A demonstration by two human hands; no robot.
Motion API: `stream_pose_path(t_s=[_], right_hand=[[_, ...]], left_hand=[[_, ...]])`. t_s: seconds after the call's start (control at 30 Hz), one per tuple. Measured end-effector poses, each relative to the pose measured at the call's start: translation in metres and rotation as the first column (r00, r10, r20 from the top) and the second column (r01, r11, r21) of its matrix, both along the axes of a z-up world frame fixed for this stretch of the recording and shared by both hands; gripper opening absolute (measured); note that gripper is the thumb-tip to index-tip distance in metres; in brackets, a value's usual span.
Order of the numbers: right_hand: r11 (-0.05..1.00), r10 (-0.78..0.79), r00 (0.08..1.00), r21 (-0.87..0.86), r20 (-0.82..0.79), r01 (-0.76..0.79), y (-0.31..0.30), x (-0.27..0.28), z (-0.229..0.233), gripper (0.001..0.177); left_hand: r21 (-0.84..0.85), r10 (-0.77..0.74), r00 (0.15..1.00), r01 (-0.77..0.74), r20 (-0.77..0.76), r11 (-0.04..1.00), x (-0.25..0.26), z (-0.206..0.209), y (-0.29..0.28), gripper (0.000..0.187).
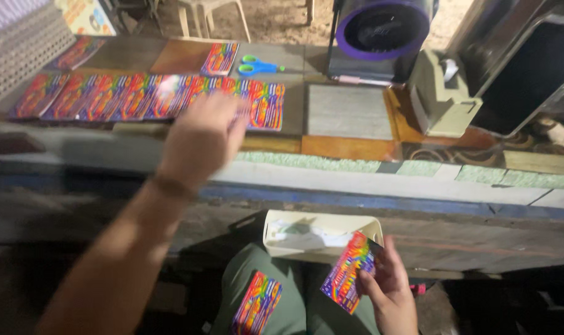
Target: The person sits with a plastic container on their lap and uses blue scissors to trim the edges of colorful rectangular cards. They repeatedly pick up cards, cut the sides, and place the trimmed pieces back into the container.
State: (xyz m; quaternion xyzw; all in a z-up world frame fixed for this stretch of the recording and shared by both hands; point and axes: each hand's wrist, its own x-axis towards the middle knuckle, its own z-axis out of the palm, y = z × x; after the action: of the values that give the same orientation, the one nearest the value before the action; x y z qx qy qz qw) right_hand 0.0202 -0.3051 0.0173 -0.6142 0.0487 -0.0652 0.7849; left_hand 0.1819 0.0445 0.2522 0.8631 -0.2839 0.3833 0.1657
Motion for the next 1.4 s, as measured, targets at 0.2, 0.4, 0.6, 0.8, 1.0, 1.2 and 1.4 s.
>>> stream_pose_path(t_s=[0.2,0.4,0.6,0.8,1.0,1.2,1.4], right_hand=[[0.992,0.049,0.995,-0.114,-0.085,-0.058,-0.033,0.002,-0.020,0.048],[1.000,-0.025,0.996,-0.020,-0.083,0.024,-0.035,0.005,-0.039,0.029],[0.997,-0.061,0.979,0.039,-0.193,0.070,-0.025,0.007,-0.029,0.029],[0.986,-0.078,0.955,0.117,-0.286,0.116,-0.017,0.010,-0.023,0.030],[0.998,-0.053,0.964,0.020,-0.259,0.060,-0.020,0.006,-0.015,0.028],[0.999,-0.040,0.973,0.004,-0.229,0.042,-0.019,0.003,-0.003,0.025],[0.981,0.028,0.989,-0.184,-0.143,-0.055,-0.021,-0.012,0.028,0.025]], left_hand=[[0.156,0.278,0.872,-0.234,-0.402,0.960,0.150,0.013,-0.005,0.029],[0.371,0.443,0.658,-0.257,-0.609,0.892,0.227,-0.008,-0.006,0.058],[0.481,0.488,0.666,-0.215,-0.564,0.850,0.253,-0.012,-0.008,0.048],[0.566,0.483,0.780,-0.205,-0.398,0.798,0.252,-0.013,-0.017,0.040],[0.548,0.363,0.907,-0.197,-0.212,0.813,0.243,-0.009,-0.016,0.030],[0.399,0.236,0.968,-0.184,-0.087,0.898,0.208,0.016,-0.007,0.034],[0.349,0.346,0.937,-0.336,0.036,0.875,0.152,0.029,0.028,0.027]])
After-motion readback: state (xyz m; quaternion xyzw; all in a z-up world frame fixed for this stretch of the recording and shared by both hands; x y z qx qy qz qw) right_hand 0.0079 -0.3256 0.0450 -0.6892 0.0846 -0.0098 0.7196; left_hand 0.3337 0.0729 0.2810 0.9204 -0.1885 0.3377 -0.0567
